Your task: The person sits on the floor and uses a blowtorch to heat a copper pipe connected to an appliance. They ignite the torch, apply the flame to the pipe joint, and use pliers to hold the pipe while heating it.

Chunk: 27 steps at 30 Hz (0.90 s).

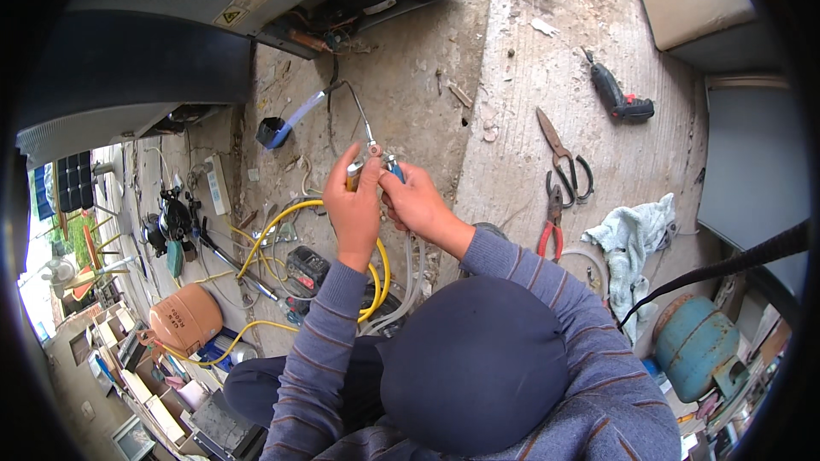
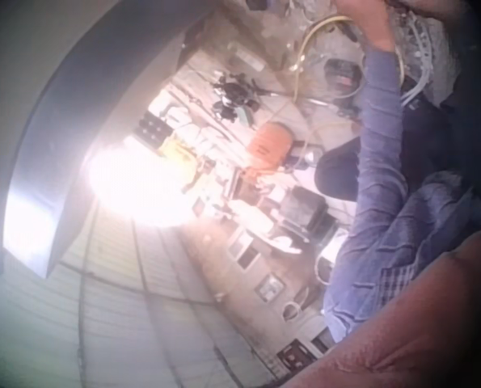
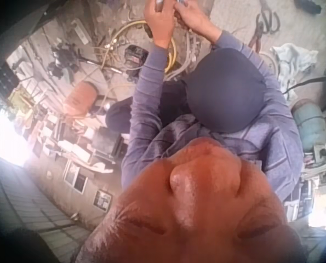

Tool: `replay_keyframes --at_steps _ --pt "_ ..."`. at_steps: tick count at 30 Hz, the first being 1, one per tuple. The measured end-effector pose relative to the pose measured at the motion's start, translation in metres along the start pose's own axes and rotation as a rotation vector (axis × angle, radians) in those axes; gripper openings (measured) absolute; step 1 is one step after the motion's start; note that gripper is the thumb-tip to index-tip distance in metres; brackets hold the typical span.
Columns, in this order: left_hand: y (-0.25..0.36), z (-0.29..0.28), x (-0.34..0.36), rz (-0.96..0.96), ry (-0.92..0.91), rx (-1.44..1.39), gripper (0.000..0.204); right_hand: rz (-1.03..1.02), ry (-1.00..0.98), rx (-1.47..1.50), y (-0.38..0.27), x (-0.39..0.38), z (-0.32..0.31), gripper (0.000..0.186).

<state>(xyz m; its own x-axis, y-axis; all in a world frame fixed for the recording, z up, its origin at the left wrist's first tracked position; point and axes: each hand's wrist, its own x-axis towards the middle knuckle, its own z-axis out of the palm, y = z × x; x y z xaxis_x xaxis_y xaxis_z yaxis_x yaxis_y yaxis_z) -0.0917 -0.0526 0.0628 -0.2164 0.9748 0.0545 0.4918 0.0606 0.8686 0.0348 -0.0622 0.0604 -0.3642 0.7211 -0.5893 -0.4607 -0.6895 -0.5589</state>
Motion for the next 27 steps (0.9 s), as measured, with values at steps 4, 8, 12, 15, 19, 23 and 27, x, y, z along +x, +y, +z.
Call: replay_keyframes --at_steps 4,8,12,15,19,23,27 --pt "0.004 -0.005 -0.033 -0.393 -0.141 -0.053 0.032 -0.114 0.135 -0.114 -0.014 -0.009 0.000 0.022" --pt "0.012 0.013 -0.070 -0.583 -0.262 -0.449 0.034 -0.309 0.211 -0.187 -0.019 0.000 -0.019 0.018" --pt "0.040 0.023 -0.078 -0.693 -0.431 -0.701 0.036 -0.362 0.216 -0.303 -0.055 -0.010 -0.020 0.020" --pt "0.047 0.030 -0.072 -0.649 -0.484 -0.800 0.037 -0.332 0.188 -0.364 -0.071 -0.009 -0.022 0.021" --pt "0.058 0.037 -0.058 -0.591 -0.500 -0.755 0.036 -0.351 0.201 -0.575 -0.081 -0.003 -0.025 0.028" --pt "0.052 0.035 -0.045 -0.479 -0.508 -0.752 0.036 -0.355 0.105 -0.609 -0.082 0.001 -0.017 0.030" --pt "0.061 0.037 -0.037 -0.499 -0.460 -0.841 0.034 -0.324 0.097 -0.556 -0.082 0.005 -0.018 0.031"
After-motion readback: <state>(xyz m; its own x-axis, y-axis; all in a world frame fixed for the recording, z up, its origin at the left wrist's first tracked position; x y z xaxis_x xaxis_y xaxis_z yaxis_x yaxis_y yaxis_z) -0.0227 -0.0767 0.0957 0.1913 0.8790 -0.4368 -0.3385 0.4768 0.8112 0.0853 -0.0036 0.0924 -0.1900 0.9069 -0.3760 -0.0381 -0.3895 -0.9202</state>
